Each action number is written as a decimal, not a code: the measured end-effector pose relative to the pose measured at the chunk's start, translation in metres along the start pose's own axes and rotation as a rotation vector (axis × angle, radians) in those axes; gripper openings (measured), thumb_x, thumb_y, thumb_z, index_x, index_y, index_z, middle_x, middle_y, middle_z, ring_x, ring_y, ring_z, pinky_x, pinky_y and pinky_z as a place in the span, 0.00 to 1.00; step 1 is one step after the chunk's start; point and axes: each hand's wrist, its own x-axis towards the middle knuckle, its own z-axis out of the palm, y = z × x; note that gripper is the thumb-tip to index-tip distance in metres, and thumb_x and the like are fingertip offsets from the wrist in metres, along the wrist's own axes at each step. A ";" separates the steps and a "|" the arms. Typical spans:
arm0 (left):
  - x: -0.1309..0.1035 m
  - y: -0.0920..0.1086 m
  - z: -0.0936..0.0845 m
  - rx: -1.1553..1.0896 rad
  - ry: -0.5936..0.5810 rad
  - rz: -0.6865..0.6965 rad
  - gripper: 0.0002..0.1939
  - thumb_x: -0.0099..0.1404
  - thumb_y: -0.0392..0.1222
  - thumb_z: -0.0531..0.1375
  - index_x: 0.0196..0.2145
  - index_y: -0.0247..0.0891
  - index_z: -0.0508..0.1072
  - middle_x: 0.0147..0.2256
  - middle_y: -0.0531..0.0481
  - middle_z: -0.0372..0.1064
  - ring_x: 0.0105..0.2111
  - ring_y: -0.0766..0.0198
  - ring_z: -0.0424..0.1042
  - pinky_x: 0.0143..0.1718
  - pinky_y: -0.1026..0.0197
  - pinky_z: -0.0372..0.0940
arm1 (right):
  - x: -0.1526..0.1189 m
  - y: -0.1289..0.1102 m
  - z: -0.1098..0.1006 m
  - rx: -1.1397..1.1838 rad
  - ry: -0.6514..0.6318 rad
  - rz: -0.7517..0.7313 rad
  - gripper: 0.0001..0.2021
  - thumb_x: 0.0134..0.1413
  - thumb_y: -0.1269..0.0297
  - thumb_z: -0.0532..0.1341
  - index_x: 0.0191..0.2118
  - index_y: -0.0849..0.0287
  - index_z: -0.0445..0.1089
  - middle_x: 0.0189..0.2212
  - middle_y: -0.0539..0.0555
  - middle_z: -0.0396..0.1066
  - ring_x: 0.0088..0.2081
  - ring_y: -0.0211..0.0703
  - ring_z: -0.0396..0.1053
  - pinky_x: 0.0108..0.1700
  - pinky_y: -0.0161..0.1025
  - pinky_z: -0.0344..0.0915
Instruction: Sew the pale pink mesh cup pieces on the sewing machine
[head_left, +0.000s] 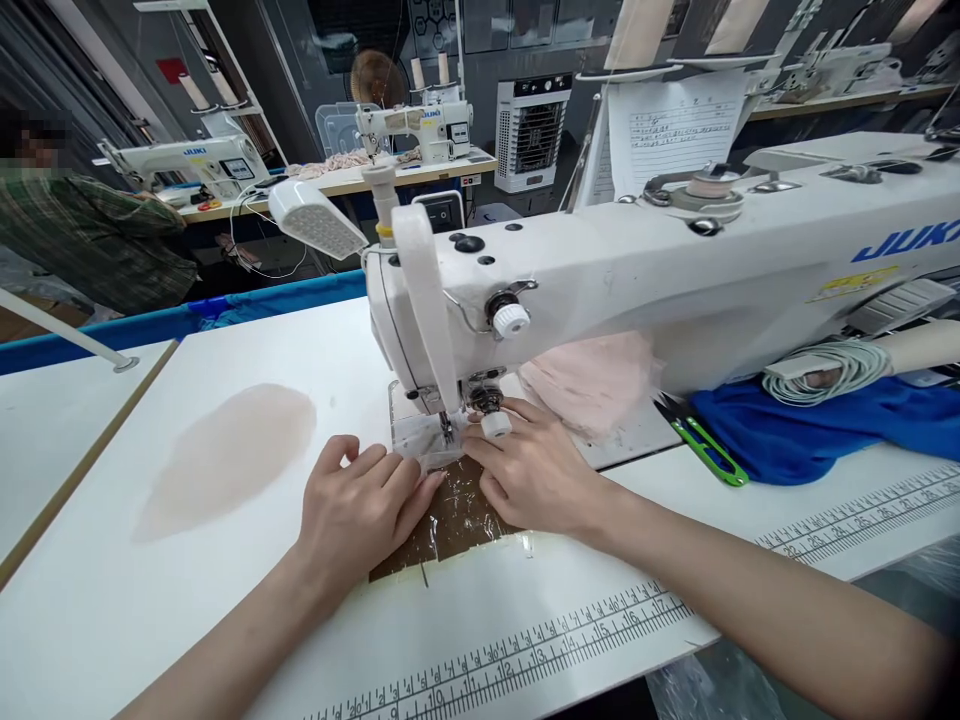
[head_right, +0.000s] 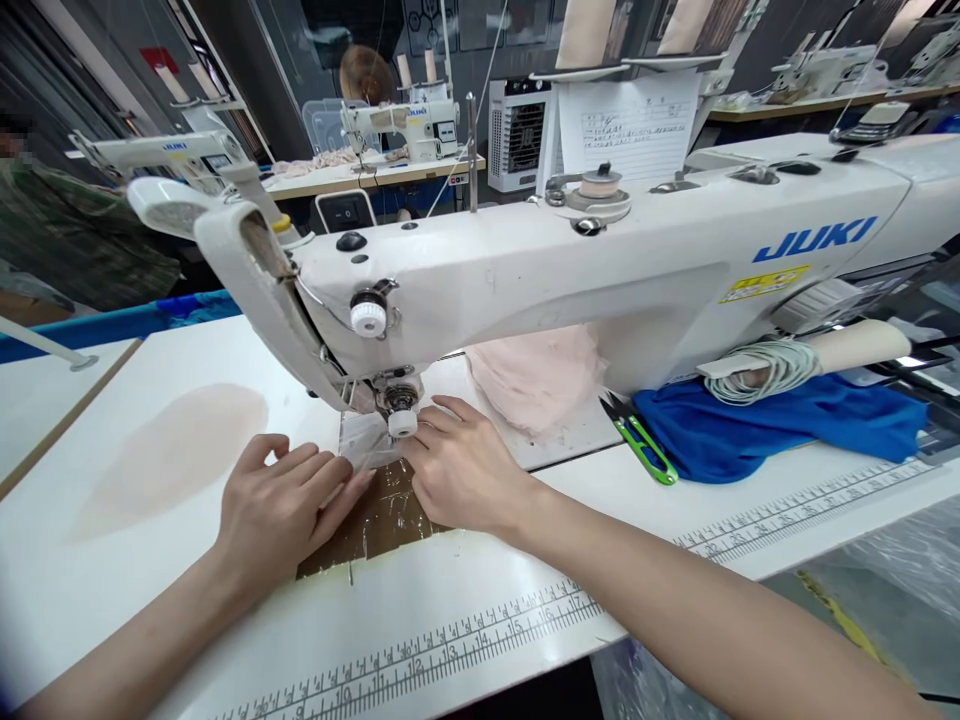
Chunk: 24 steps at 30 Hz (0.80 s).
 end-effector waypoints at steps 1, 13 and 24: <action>0.001 -0.001 -0.001 -0.023 0.001 -0.005 0.13 0.67 0.39 0.56 0.24 0.38 0.68 0.20 0.54 0.68 0.23 0.64 0.68 0.35 0.54 0.59 | 0.000 -0.003 0.000 0.013 0.011 -0.011 0.11 0.50 0.73 0.54 0.37 0.62 0.72 0.37 0.56 0.76 0.37 0.45 0.69 0.49 0.46 0.60; -0.002 -0.012 0.003 -0.381 -0.087 0.005 0.12 0.68 0.34 0.52 0.45 0.37 0.72 0.46 0.47 0.74 0.47 0.58 0.71 0.50 0.51 0.61 | 0.000 -0.017 -0.008 0.066 -0.008 -0.152 0.12 0.55 0.70 0.53 0.42 0.62 0.71 0.35 0.55 0.74 0.35 0.43 0.68 0.44 0.41 0.62; -0.001 -0.006 0.012 -0.454 -0.245 -0.011 0.15 0.69 0.38 0.52 0.51 0.37 0.70 0.46 0.43 0.70 0.47 0.56 0.68 0.49 0.49 0.64 | -0.004 -0.013 0.002 -0.087 -0.024 -0.068 0.10 0.56 0.78 0.52 0.36 0.63 0.70 0.36 0.55 0.73 0.33 0.41 0.67 0.45 0.41 0.59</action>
